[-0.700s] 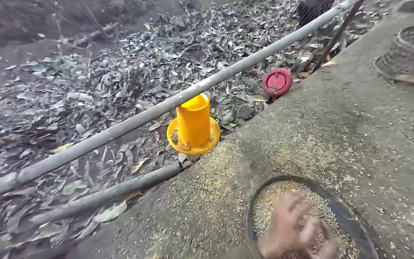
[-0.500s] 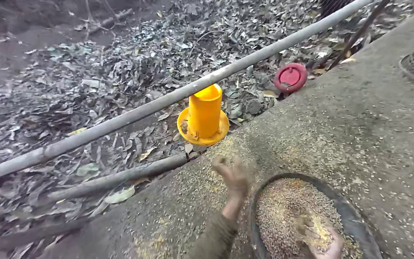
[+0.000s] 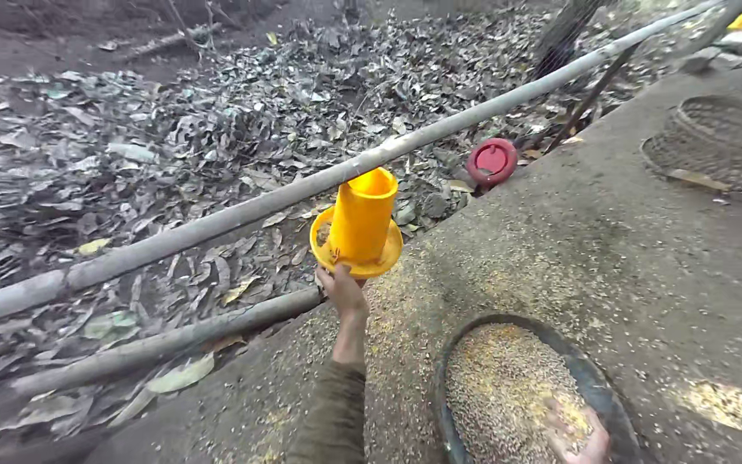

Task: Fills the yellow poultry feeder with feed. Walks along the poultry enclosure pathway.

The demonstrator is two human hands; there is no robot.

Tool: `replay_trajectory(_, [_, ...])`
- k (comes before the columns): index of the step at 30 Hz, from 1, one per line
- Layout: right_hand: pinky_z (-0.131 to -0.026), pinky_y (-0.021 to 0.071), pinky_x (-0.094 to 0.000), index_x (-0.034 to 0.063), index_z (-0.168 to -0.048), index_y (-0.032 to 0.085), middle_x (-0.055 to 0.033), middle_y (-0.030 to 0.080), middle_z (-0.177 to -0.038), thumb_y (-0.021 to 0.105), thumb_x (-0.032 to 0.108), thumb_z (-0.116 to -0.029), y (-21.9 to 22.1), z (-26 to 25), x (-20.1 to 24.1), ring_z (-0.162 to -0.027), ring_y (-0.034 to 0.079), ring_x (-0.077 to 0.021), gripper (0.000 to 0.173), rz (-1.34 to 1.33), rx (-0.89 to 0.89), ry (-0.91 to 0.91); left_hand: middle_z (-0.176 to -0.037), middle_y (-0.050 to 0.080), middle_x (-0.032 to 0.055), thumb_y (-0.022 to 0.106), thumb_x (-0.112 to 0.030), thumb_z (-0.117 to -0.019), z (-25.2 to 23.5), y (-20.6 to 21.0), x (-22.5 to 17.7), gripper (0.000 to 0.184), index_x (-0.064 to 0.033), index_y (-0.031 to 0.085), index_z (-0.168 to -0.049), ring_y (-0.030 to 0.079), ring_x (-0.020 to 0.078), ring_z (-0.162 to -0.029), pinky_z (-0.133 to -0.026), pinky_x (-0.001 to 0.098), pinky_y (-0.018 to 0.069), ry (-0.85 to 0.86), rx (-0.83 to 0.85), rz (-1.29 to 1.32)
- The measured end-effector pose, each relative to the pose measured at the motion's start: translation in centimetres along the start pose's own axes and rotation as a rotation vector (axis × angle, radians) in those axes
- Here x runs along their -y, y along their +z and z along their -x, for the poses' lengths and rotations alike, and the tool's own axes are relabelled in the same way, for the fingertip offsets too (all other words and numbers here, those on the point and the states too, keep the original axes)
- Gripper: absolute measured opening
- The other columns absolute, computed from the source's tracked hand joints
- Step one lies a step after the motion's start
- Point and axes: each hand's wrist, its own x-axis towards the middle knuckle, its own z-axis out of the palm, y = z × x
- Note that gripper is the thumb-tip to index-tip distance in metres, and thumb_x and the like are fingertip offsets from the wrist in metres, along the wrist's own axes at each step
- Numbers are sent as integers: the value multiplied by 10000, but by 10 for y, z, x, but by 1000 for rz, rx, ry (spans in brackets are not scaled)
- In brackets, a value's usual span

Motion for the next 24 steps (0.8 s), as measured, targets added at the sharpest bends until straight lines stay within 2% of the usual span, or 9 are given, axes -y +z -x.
replay_trajectory(3, [-406,451,-135,203,-826,639,34,678,-674,206,453,-1048,18,-3,6,-477,591,-19,547,-70,60,-13,-1285,575,236,376,-143,-1027,-6,-6,-4,532,-120,302,-1553,666,337,-1018,-743,519,592,-12,2,15])
replay_trajectory(7, [-402,463,-141,190,-848,652,31,679,-712,255,397,-1040,79,-8,11,-502,604,-21,488,-60,242,-40,-1339,569,221,355,-169,-996,-18,-14,2,563,-49,342,-1546,630,284,-1127,-882,492,559,105,21,-34])
replay_trajectory(10, [-397,463,-150,141,-837,661,-3,683,-726,308,350,-1025,157,-8,6,-513,621,-45,451,-94,414,-17,-1429,520,232,355,-154,-970,-21,-18,2,613,-37,319,-1570,589,285,-1226,-979,490,521,176,26,-83])
replay_trajectory(13, [-412,490,-172,133,-871,660,-16,692,-767,365,320,-1016,242,1,-2,-542,639,-67,378,-65,603,41,-1461,504,231,350,-159,-966,-17,-19,-3,641,-47,274,-1593,587,275,-1238,-990,478,515,214,36,-131])
replay_trajectory(17, [-396,481,-178,99,-909,594,-33,668,-724,319,310,-1038,358,22,-22,-498,615,-79,370,-9,762,79,-1497,486,233,359,-185,-983,-14,-22,-6,648,-52,249,-1608,557,288,-1305,-1046,490,485,228,42,-202])
replay_trajectory(19, [-401,462,-179,112,-876,623,-23,649,-703,472,324,-989,404,26,-36,-489,587,-73,283,-10,880,73,-1482,501,233,366,-177,-972,-12,-22,-7,656,-48,256,-1606,570,277,-1288,-1037,472,491,229,40,-195])
replay_trajectory(20, [-418,469,-188,134,-901,627,-19,655,-737,519,333,-971,424,26,-42,-514,591,-76,237,9,944,54,-1474,507,234,370,-169,-968,-11,-22,-8,655,-43,262,-1602,578,268,-1277,-1032,460,497,228,40,-179])
replay_trajectory(22, [-452,494,-192,162,-942,631,-7,673,-786,476,345,-984,459,28,-54,-557,611,-72,244,49,1026,7,-1483,496,232,369,-154,-963,-8,-21,-9,655,-36,268,-1599,575,256,-1276,-1030,439,497,226,42,-149])
replay_trajectory(24, [-458,484,-188,161,-943,605,-1,667,-788,370,335,-1004,487,31,-65,-560,603,-64,299,87,1054,-33,-1509,470,233,368,-151,-978,-5,-22,-9,642,-33,262,-1600,562,257,-1295,-1045,434,487,222,46,-146])
